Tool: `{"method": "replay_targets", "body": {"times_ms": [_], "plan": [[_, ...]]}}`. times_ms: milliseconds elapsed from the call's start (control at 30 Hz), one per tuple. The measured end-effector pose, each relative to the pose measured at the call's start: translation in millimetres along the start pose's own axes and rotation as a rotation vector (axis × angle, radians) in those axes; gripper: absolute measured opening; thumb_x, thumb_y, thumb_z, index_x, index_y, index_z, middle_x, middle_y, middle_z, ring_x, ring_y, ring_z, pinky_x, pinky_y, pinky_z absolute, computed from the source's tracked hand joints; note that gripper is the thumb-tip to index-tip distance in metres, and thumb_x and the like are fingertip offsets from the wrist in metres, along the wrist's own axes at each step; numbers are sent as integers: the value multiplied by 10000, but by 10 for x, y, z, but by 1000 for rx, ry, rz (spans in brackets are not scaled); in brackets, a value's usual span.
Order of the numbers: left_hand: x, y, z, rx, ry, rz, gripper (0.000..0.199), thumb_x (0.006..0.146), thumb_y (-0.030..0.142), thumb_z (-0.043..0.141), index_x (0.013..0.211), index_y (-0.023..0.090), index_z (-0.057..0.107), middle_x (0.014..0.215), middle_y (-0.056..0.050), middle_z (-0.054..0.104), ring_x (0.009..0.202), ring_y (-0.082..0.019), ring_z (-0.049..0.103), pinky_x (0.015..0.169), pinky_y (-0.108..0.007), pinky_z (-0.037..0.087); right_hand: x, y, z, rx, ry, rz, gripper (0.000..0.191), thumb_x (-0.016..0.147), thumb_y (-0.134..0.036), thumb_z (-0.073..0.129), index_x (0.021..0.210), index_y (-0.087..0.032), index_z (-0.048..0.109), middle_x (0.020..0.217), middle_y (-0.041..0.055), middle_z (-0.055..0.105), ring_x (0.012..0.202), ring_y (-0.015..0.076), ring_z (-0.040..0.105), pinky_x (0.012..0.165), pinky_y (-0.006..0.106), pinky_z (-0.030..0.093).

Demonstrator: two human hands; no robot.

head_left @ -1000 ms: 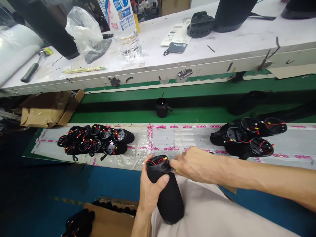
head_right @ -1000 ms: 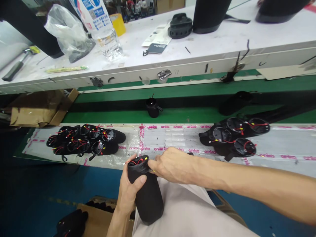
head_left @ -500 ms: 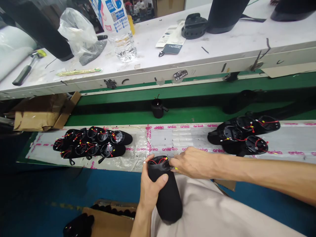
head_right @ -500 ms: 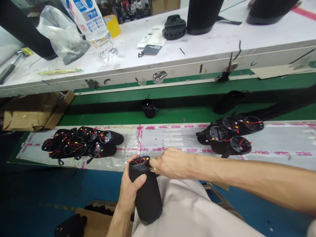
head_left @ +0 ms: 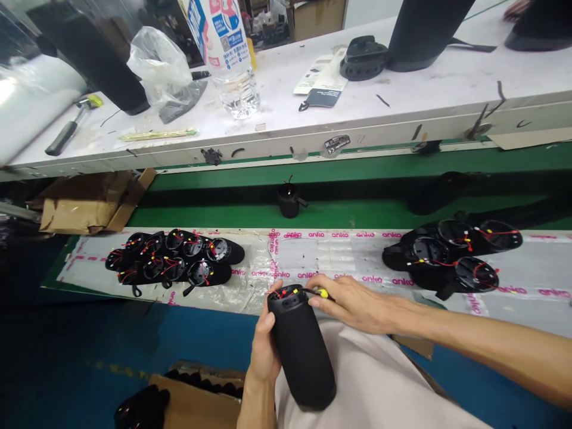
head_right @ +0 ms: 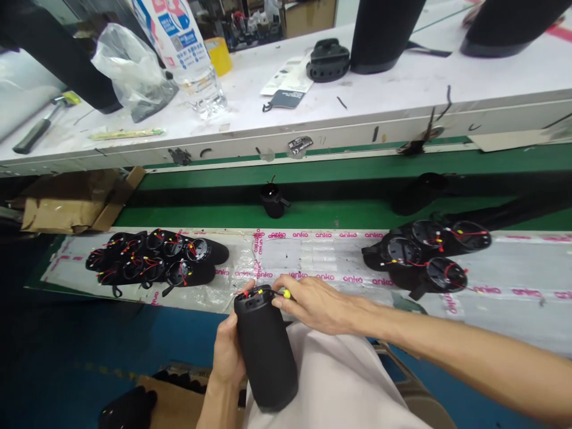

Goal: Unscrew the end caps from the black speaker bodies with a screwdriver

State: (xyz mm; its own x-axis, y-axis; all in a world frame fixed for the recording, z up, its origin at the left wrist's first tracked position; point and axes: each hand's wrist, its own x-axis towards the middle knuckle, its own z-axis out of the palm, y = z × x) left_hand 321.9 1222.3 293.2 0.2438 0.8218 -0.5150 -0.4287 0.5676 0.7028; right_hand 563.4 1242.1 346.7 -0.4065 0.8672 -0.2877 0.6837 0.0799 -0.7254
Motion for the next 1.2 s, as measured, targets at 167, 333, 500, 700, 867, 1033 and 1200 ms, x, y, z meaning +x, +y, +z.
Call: {"method": "replay_targets", "body": {"times_ms": [167, 333, 500, 700, 867, 1033, 1200], "plan": [[-12, 54, -33, 93, 28, 21, 869, 733, 485, 900, 1495, 241, 563, 1395, -126, 744, 1291, -365, 681, 1079, -444, 527, 21, 105, 192, 331, 27, -21, 514, 1067, -606, 502, 1448, -262, 526, 1187, 79, 736, 1002, 259, 685, 858, 382, 499], [-89, 103, 92, 226, 4, 42, 765, 728, 474, 923, 1381, 203, 630, 1320, -138, 767, 1252, -393, 690, 1063, -464, 538, 62, 171, 329, 582, 19, 24, 596, 1034, -673, 553, 1451, -248, 544, 1008, 34, 720, 819, 199, 645, 712, 313, 487], [-123, 157, 125, 232, -69, 65, 604, 893, 468, 779, 1420, 240, 589, 1487, -103, 685, 1464, -356, 545, 1246, -462, 383, 36, 244, 375, 698, -40, 122, 696, 1025, -708, 549, 1518, -223, 467, 759, -38, 610, 596, 139, 521, 535, 263, 400], [-86, 162, 218, 342, 9, 61, 1045, 651, 490, 972, 1519, 215, 460, 1453, -146, 690, 1357, -392, 625, 1157, -477, 469, -7, 367, 468, 821, -52, 141, 513, 1023, -721, 542, 1122, -217, 561, 829, -23, 635, 561, 113, 542, 519, 262, 415], [-100, 159, 294, 373, -21, 66, 1053, 676, 511, 943, 1536, 200, 421, 1458, -147, 684, 1361, -375, 621, 1181, -473, 445, 5, 397, 530, 902, -77, 153, 538, 1004, -760, 532, 981, -223, 520, 769, -42, 622, 492, 96, 531, 491, 255, 385], [-111, 173, 242, 351, -50, 42, 883, 793, 526, 856, 1533, 252, 459, 1501, -110, 665, 1417, -357, 583, 1199, -456, 423, 16, 398, 560, 894, -80, 173, 546, 1013, -772, 491, 981, -227, 511, 775, -36, 644, 483, 98, 535, 491, 258, 379], [-36, 79, 217, 231, 114, 35, 756, 772, 537, 853, 1412, 249, 571, 1331, -118, 764, 1275, -371, 687, 1064, -441, 530, 43, 420, 559, 838, -101, 176, 532, 1014, -761, 498, 985, -229, 510, 776, -27, 664, 485, 102, 531, 495, 260, 376]]}}
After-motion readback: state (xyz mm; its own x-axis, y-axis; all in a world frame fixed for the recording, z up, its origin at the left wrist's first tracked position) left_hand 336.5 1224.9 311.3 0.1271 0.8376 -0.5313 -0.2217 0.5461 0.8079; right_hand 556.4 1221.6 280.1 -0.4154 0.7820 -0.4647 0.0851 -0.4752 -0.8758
